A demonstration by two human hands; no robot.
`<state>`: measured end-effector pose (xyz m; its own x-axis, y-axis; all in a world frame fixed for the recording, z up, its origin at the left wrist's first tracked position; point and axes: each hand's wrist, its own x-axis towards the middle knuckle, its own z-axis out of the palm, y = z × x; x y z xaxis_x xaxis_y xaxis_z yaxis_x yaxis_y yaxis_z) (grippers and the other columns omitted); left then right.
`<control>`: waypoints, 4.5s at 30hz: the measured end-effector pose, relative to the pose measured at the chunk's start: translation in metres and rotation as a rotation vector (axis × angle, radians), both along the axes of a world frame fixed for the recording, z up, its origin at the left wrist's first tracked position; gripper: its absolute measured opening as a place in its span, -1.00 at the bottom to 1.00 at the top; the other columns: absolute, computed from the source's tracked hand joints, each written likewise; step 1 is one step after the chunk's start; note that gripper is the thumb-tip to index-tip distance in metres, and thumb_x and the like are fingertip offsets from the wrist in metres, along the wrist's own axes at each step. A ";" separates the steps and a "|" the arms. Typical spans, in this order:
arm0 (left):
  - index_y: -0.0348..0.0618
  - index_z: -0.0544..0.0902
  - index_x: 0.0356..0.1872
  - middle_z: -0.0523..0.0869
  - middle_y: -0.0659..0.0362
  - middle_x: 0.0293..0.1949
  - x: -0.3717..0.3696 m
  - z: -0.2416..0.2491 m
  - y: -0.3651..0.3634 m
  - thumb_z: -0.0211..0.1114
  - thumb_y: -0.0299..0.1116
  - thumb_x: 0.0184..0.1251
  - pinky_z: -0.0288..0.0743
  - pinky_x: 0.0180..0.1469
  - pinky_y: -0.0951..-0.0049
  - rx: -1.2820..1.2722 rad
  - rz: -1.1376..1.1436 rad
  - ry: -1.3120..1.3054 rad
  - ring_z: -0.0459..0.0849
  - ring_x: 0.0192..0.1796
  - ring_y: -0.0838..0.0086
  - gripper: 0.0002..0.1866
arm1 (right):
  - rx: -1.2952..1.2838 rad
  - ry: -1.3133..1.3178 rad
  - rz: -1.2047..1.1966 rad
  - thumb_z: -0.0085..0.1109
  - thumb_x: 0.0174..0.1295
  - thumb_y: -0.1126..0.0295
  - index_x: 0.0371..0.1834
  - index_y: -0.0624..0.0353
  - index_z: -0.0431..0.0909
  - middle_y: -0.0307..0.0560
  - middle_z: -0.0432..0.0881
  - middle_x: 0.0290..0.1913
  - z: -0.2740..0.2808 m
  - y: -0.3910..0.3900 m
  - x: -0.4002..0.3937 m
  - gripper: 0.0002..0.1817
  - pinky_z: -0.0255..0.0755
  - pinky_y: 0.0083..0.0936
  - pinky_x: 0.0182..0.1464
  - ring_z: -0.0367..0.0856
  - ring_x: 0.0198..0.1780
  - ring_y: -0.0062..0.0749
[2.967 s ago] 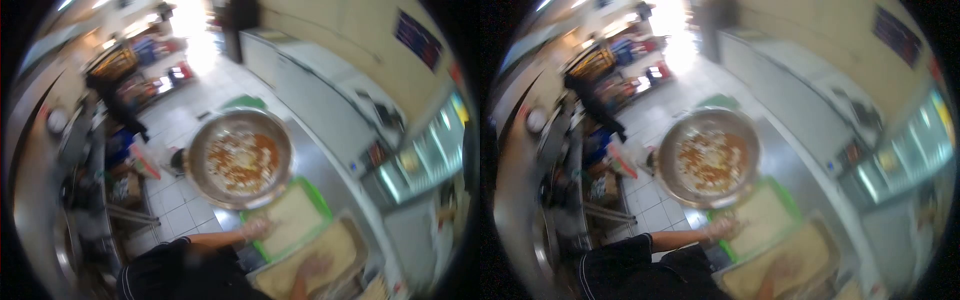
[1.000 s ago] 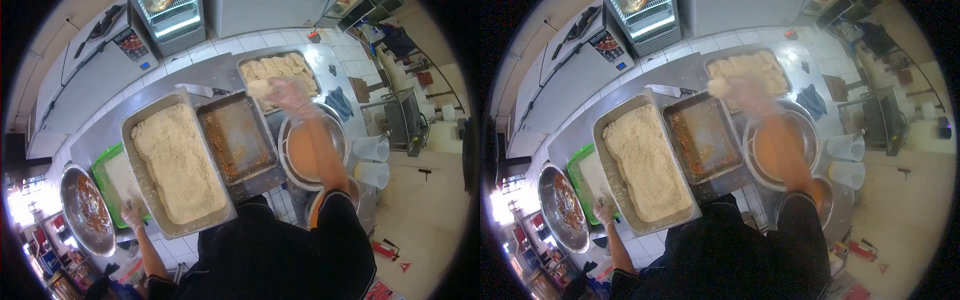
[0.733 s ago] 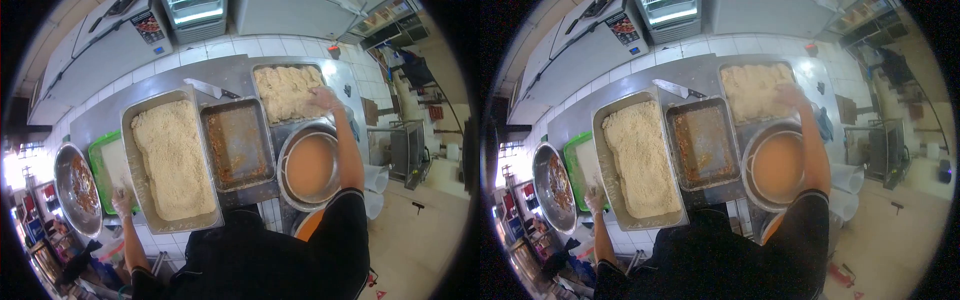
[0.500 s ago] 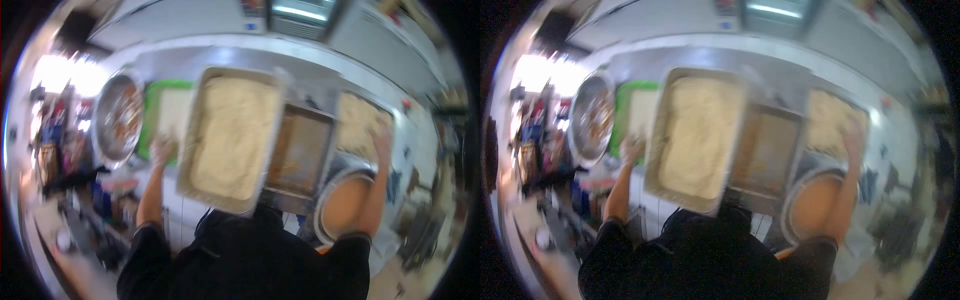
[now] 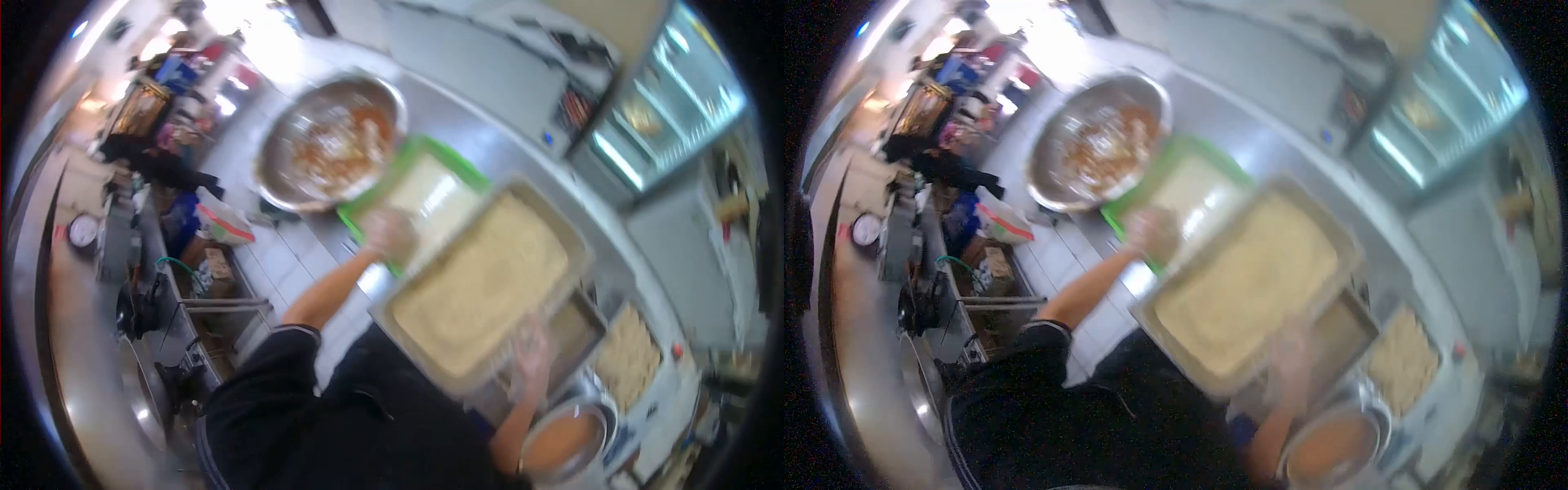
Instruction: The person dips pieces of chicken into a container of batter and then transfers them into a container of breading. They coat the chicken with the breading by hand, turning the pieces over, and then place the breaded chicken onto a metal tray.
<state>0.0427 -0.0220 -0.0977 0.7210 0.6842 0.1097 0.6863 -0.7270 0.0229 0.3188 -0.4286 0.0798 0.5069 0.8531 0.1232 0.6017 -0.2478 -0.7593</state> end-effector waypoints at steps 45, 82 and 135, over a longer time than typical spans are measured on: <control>-0.20 0.78 -0.17 0.80 -0.05 -0.27 0.046 0.058 0.061 0.38 0.11 0.30 0.66 -0.07 0.15 -0.588 0.152 -0.121 0.79 -0.09 0.18 -0.50 | 0.112 0.388 -0.301 0.28 0.46 0.36 0.34 0.34 0.47 -0.01 0.63 0.16 -0.013 -0.021 -0.104 -0.53 0.45 -0.40 0.25 0.58 0.17 -0.36; -0.13 0.82 -0.31 0.82 -0.12 -0.24 0.017 0.118 0.044 0.25 -0.12 0.33 0.70 -0.08 0.03 -0.116 0.144 -0.057 0.83 -0.16 0.03 -0.68 | -0.236 0.569 0.106 0.31 0.44 0.15 0.33 0.22 0.52 0.08 0.68 0.14 -0.050 0.071 -0.134 -0.48 0.54 -0.30 0.19 0.69 0.10 -0.19; -0.15 0.78 -0.17 0.81 0.03 -0.38 0.041 0.227 0.018 0.51 -0.19 0.27 0.66 -0.23 0.29 -0.737 -0.085 -0.331 0.80 -0.38 0.39 -0.73 | 0.191 1.190 -0.419 0.04 0.53 -0.18 0.49 0.23 0.37 -0.04 0.64 0.19 -0.071 0.085 -0.085 -0.26 0.43 -0.42 0.13 0.60 0.09 -0.40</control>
<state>0.0840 -0.0037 0.1296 0.7828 0.6082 -0.1317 0.5035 -0.4948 0.7083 0.2341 -0.3439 0.0089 0.6136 0.6209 -0.4878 -0.5688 -0.0809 -0.8185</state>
